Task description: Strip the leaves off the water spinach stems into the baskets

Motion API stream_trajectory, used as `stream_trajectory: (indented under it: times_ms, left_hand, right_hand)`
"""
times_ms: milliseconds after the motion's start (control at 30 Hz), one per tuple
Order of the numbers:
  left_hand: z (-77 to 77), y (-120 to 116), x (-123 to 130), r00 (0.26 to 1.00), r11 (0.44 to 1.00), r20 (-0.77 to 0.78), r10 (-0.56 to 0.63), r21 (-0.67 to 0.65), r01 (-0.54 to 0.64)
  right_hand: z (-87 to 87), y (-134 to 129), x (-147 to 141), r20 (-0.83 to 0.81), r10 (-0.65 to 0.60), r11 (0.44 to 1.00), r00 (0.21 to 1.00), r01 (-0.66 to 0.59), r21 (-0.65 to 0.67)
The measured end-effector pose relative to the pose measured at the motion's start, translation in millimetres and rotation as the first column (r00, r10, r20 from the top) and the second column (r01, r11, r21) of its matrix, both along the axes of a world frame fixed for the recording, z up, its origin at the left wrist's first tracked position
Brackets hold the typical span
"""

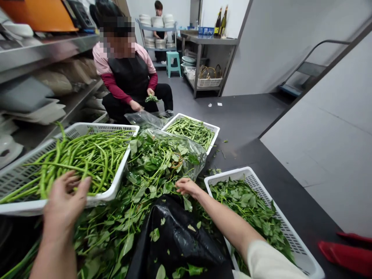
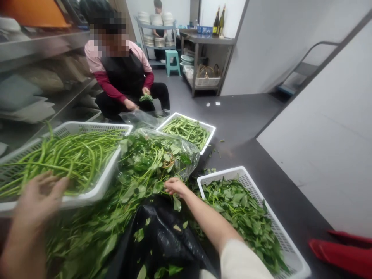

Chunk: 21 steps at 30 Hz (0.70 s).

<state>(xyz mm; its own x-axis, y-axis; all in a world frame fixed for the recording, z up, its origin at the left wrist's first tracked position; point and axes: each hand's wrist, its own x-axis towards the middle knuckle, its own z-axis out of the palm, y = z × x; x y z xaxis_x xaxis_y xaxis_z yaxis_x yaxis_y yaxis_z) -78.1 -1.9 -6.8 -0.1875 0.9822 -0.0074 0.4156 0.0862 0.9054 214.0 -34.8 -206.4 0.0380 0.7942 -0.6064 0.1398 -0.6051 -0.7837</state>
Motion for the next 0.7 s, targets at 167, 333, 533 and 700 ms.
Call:
stream_trajectory:
  times_ms: [167,333,533,700]
  left_hand:
    - [-24.6,-8,53,0.980,0.987,-0.186,-0.075,-0.153,0.046]
    - [-32.9,-17,50,0.983,0.979,-0.155,-0.098,-0.190,0.068]
    - [-18.1,-20,46,0.996,0.984,0.085,0.007,-0.180,0.008]
    - [-14.2,-22,75,0.888,0.957,0.459,-0.043,-0.237,0.168]
  right_hand:
    - [12.8,75,-70,-0.098,-0.118,0.993,0.988,0.119,0.006]
    - [39.6,88,-96,-0.035,-0.247,0.956,0.968,0.249,0.155]
    - [119.1,60,-67,-0.176,0.253,0.810,0.951,-0.109,0.576]
    - [152.7,14,-63,-0.292,0.517,0.798,0.805,-0.329,0.506]
